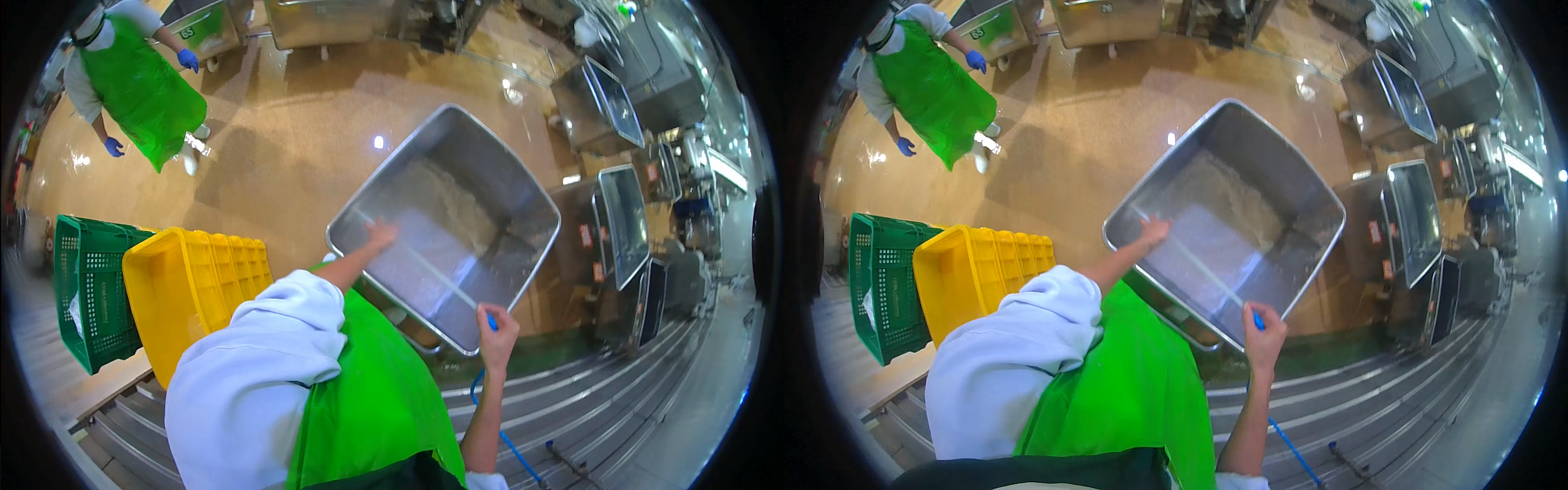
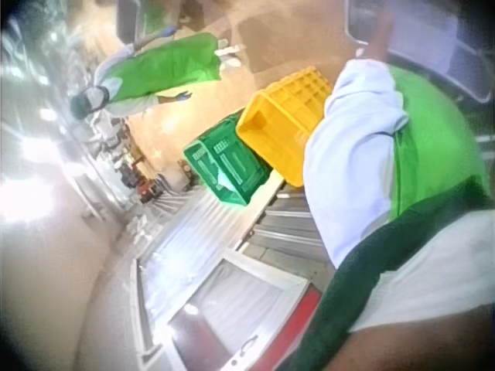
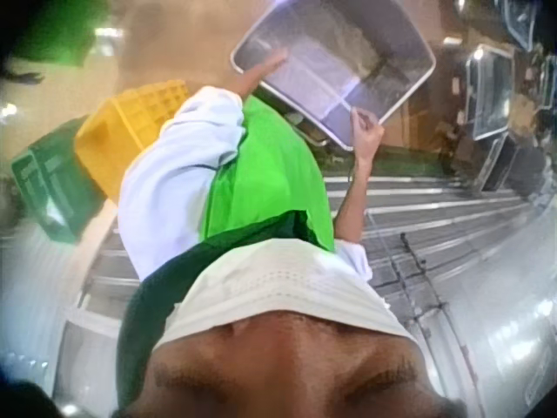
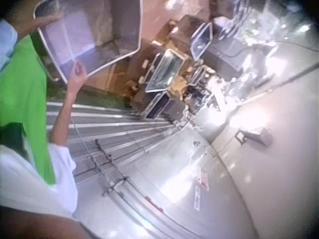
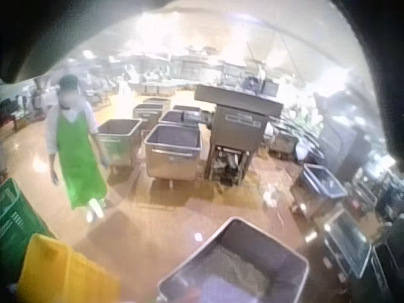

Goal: The person rinses a large metal tray using a handheld spray nozzle, directing water across the interior surfaces. The tray is tilted and repositioned to flush out water, then placed back on a cart. Another worker in similar attire is visible nearby.

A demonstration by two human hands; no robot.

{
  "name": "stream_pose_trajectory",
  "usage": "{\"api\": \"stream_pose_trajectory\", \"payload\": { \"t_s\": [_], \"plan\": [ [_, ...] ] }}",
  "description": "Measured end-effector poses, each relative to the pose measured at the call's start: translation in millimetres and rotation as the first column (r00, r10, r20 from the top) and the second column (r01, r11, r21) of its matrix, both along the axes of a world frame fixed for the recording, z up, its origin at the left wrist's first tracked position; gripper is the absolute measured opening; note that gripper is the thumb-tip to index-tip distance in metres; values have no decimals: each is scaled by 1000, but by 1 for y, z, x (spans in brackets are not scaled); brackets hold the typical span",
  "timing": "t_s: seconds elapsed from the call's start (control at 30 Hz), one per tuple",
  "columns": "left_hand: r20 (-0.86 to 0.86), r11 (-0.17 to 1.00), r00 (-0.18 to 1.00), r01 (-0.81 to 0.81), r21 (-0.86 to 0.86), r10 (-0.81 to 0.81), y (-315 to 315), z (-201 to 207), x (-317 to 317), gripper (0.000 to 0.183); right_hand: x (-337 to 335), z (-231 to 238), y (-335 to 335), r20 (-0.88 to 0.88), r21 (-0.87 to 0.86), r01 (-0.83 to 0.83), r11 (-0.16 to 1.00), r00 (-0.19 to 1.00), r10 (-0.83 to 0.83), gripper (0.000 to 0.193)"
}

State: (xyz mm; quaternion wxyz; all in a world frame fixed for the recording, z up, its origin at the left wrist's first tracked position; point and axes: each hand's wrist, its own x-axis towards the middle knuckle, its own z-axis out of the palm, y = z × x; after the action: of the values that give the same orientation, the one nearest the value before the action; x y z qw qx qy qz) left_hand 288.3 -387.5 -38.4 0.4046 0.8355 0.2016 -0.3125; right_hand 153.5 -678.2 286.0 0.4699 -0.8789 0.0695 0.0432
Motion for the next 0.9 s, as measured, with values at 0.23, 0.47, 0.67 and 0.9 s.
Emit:
{"api": "stream_pose_trajectory", "payload": {
  "t_s": [0.23,0.47,0.67,0.9],
  "plan": [
    [235,917,887,-392,-76,399,25,51,-60,77,5,5,-57,336,-3,293,956,901,-275,12],
    [301,954,918,-291,66,259,43,60,-115,78,-13,6,-85,186,31,141,989,972,-145,12],
    [413,996,910,-67,61,36,50,46,-108,71,-1,8,-70,162,62,120,991,978,-129,12],
    [465,989,873,116,90,-145,61,28,-96,62,0,32,-46,243,215,128,968,953,-180,9]
  ]
}}
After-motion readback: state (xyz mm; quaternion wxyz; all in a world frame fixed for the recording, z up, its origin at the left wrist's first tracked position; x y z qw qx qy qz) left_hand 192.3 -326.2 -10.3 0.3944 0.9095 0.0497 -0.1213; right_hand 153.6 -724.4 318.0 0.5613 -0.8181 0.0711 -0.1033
